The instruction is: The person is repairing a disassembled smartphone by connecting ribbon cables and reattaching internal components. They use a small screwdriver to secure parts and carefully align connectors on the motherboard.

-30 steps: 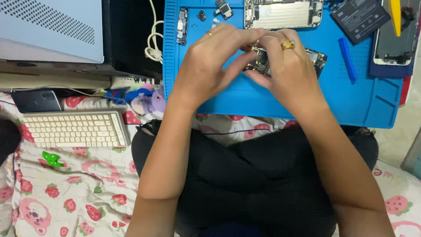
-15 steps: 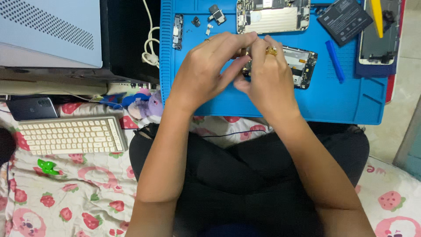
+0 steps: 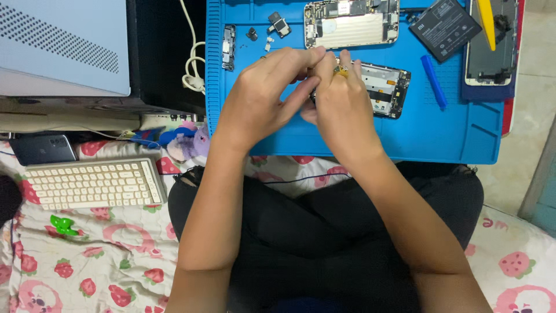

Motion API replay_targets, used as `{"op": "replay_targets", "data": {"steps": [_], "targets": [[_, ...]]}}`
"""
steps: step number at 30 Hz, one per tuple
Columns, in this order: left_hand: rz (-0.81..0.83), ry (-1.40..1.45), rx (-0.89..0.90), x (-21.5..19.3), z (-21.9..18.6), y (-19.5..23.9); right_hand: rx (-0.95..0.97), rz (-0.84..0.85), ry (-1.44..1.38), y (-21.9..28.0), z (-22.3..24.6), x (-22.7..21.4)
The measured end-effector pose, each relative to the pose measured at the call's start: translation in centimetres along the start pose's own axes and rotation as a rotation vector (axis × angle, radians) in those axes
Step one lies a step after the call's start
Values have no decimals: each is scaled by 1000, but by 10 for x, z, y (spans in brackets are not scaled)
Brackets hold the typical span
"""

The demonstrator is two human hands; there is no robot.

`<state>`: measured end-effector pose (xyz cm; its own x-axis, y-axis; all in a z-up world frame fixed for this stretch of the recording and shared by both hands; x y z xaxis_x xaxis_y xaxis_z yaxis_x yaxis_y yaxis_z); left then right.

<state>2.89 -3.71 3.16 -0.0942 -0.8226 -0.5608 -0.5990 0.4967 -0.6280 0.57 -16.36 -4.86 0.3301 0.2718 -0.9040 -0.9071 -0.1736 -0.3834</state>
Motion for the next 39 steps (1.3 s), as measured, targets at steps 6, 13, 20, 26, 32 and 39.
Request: {"op": "replay_targets", "data": {"steps": [6, 13, 20, 26, 32, 39], "targets": [[20, 107, -78, -6, 2, 1, -77, 9, 51, 4, -5, 5], [-27, 109, -40, -2, 7, 4, -155, -56, 88, 5, -7, -2], [-17, 171, -100, 5, 16, 9, -223, -168, -101, 11, -14, -1], [-61, 157, -73, 0, 11, 5, -262, -240, -109, 7, -8, -11], [-41, 120, -89, 2, 13, 7, -237, -204, -133, 10, -14, -1], [-66, 78, -166, 8, 25, 19, -224, -181, -135, 12, -16, -2]]}}
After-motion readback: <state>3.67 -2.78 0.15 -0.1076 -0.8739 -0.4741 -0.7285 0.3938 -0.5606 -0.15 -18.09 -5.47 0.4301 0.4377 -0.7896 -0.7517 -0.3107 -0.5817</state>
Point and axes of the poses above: each hand's wrist, its own y-axis away from the middle knuckle, its own x-axis out of the palm, z = x × y, the point moved 6 cm from there along -y, towards the middle knuckle, and after that the axes turned 9 degrees about -z, right-handed, at the moved point
